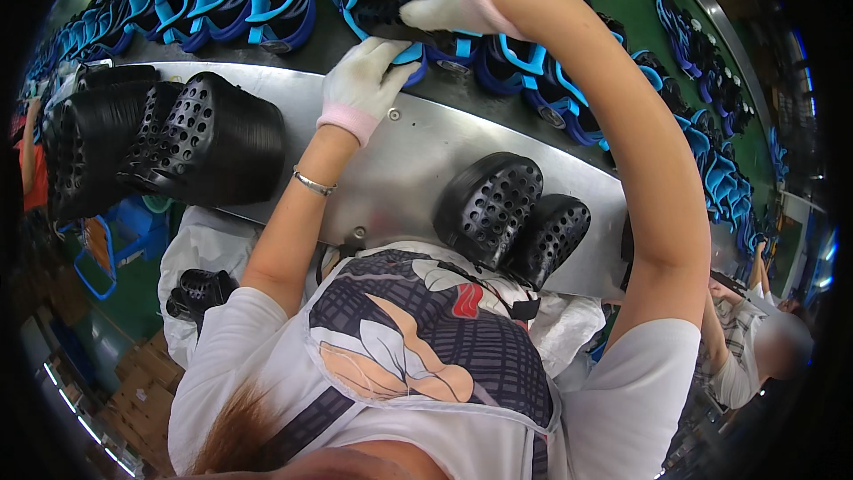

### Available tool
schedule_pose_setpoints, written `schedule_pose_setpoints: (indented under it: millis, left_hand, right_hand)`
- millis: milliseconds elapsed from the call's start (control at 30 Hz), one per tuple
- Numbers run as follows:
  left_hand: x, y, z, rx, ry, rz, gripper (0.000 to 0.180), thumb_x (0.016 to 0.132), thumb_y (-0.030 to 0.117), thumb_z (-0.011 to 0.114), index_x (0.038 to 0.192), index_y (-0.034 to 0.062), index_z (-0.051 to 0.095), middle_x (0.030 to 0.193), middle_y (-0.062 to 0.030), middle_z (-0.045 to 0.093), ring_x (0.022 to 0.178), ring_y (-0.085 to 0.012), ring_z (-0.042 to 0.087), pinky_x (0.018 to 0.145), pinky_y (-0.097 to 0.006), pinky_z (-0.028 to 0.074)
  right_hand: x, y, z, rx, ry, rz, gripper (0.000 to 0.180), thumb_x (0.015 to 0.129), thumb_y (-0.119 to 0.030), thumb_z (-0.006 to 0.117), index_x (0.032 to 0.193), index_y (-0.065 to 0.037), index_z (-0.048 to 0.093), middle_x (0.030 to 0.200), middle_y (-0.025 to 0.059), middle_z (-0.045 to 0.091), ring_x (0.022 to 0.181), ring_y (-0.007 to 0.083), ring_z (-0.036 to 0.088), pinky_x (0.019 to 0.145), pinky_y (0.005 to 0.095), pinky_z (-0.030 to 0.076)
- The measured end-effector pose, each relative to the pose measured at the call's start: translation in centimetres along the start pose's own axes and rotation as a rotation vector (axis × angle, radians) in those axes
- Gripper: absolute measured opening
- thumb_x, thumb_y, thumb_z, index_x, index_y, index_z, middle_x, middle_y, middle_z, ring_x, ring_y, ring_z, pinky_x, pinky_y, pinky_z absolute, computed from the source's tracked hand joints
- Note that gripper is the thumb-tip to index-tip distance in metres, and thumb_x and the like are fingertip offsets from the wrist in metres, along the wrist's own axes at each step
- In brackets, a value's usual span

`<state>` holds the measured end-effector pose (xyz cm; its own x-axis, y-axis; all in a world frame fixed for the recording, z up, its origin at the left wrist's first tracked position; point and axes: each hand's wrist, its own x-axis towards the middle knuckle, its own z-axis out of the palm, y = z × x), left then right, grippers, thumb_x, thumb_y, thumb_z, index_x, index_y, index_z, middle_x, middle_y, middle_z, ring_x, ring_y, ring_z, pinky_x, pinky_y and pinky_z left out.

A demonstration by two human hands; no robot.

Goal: The person picks up black perforated shoe components, wipes them with a cloth, and organizes them near blue and black shoes on an assembly bench.

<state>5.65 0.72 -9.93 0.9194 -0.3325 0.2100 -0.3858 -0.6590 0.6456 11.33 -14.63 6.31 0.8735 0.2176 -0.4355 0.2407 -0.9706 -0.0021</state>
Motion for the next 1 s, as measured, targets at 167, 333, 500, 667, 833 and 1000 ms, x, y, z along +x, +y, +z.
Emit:
schedule_pose_setpoints:
  millis: [167, 333, 500, 667, 833, 1000]
  left_hand:
    - [2.3, 0.0, -1.4, 0.116, -0.338, -0.095, 0.033, 0.091, 0.040, 0.060, 0.104, 0.0115, 0.071, 0.105, -0.0096, 0.067, 0.095, -0.0310, 0.065, 0.082, -0.042, 0.053]
    - [4.6, -0.8, -1.4, 0.150, -0.648, -0.167, 0.047, 0.087, 0.049, 0.059, 0.111, 0.0107, 0.070, 0.108, -0.0158, 0.069, 0.097, -0.0354, 0.065, 0.085, -0.041, 0.052]
    - [4.3, -0.7, -1.4, 0.161, -0.660, -0.233, 0.042, 0.088, 0.046, 0.058, 0.106, 0.0105, 0.071, 0.105, -0.0155, 0.070, 0.094, -0.0347, 0.066, 0.084, -0.041, 0.053]
    - [4.8, -0.6, -1.4, 0.186, -0.663, -0.203, 0.042, 0.086, 0.047, 0.060, 0.105, 0.0102, 0.071, 0.101, -0.0147, 0.070, 0.092, -0.0342, 0.067, 0.082, -0.041, 0.054]
    - [5.0, -0.5, -1.9, 0.267, -0.643, -0.202, 0.041, 0.086, 0.046, 0.059, 0.102, 0.0105, 0.072, 0.102, -0.0146, 0.071, 0.092, -0.0328, 0.067, 0.082, -0.041, 0.054]
    - [4.9, 0.3, -3.3, 0.253, -0.643, -0.293, 0.034, 0.086, 0.038, 0.061, 0.102, 0.0106, 0.072, 0.103, -0.0129, 0.071, 0.096, -0.0302, 0.068, 0.083, -0.041, 0.055]
  right_hand:
    - [4.3, -4.0, 2.3, -0.054, 0.047, 0.026, 0.051, 0.090, -0.043, 0.048, 0.086, 0.002, 0.071, 0.082, 0.0232, 0.067, 0.078, 0.0369, 0.067, 0.077, 0.0421, 0.055]
    - [7.4, -5.2, 6.8, 0.117, -0.001, 0.144, 0.041, 0.091, -0.037, 0.054, 0.098, -0.002, 0.072, 0.095, 0.0224, 0.069, 0.089, 0.0374, 0.067, 0.081, 0.0435, 0.054]
    - [9.7, -5.3, 7.7, 0.157, -0.016, 0.138, 0.035, 0.089, -0.032, 0.057, 0.102, -0.002, 0.072, 0.100, 0.0234, 0.069, 0.090, 0.0380, 0.067, 0.083, 0.0418, 0.055]
    - [12.7, -4.9, 9.3, 0.105, -0.061, 0.162, 0.034, 0.091, -0.032, 0.056, 0.106, -0.005, 0.071, 0.108, 0.0222, 0.067, 0.096, 0.0382, 0.066, 0.085, 0.0411, 0.055]
    - [12.7, -4.9, 9.4, 0.198, 0.059, 0.102, 0.036, 0.092, -0.034, 0.056, 0.110, -0.006, 0.069, 0.110, 0.0207, 0.067, 0.097, 0.0382, 0.065, 0.086, 0.0418, 0.054]
    - [8.6, -5.3, 7.2, 0.410, 0.121, 0.097, 0.040, 0.091, -0.036, 0.055, 0.112, -0.004, 0.066, 0.105, 0.0223, 0.067, 0.095, 0.0396, 0.064, 0.085, 0.0425, 0.053]
